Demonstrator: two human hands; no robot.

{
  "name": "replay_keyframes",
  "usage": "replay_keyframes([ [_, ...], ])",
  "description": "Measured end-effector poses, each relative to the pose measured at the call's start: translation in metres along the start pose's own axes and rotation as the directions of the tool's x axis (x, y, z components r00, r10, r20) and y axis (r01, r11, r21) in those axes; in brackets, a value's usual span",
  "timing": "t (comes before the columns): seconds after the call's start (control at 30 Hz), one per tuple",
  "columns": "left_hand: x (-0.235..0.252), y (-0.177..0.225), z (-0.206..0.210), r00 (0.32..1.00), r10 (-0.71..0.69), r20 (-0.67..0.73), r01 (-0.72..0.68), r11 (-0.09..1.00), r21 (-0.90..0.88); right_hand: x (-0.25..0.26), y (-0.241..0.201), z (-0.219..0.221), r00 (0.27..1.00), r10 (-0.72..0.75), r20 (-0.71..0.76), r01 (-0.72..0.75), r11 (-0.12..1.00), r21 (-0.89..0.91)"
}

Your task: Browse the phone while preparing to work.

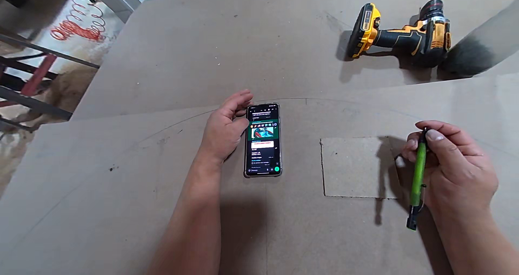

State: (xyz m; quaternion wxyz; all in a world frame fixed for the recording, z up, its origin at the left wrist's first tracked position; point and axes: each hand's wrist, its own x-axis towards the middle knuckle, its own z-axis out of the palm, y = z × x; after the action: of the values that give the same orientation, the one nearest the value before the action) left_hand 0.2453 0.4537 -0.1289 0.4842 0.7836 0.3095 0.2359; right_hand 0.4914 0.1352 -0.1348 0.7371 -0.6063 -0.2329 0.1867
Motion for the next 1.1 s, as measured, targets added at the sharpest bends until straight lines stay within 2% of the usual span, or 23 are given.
replay_keyframes([
  [0.3, 0.000, -0.002, 0.002, 1.000, 0.013, -0.001, -0.013, 0.999, 0.043, 0.000, 0.000, -0.001, 1.000, 0.000, 0.000, 0.000, 1.000, 0.005],
  [0.43, 0.000, -0.003, 0.004, 1.000, 0.028, 0.000, -0.028, 0.993, 0.117, 0.000, -0.001, 0.000, 1.000, 0.005, -0.005, -0.005, 1.000, 0.000],
  [0.57, 0.000, -0.003, 0.002, 1.000, 0.017, 0.000, -0.017, 0.999, 0.037, 0.000, -0.001, 0.000, 1.000, 0.006, -0.001, -0.006, 1.000, 0.003],
  [0.7, 0.000, -0.003, 0.002, 1.000, 0.020, 0.009, -0.020, 0.997, 0.077, -0.001, -0.001, 0.000, 1.000, 0.002, 0.000, -0.002, 1.000, 0.017],
  [0.77, 0.000, -0.004, 0.000, 0.998, 0.038, 0.042, -0.043, 0.992, 0.119, 0.000, 0.000, 0.000, 1.000, 0.001, 0.005, -0.001, 1.000, 0.022],
  [0.93, -0.001, 0.000, -0.010, 0.968, 0.036, 0.249, -0.084, 0.979, 0.188, 0.000, 0.000, -0.001, 1.000, -0.001, 0.007, 0.001, 1.000, 0.007],
  [1.1, 0.000, -0.005, -0.011, 0.979, 0.070, 0.189, -0.092, 0.990, 0.111, -0.001, -0.001, -0.001, 1.000, -0.001, 0.009, 0.001, 1.000, 0.001],
])
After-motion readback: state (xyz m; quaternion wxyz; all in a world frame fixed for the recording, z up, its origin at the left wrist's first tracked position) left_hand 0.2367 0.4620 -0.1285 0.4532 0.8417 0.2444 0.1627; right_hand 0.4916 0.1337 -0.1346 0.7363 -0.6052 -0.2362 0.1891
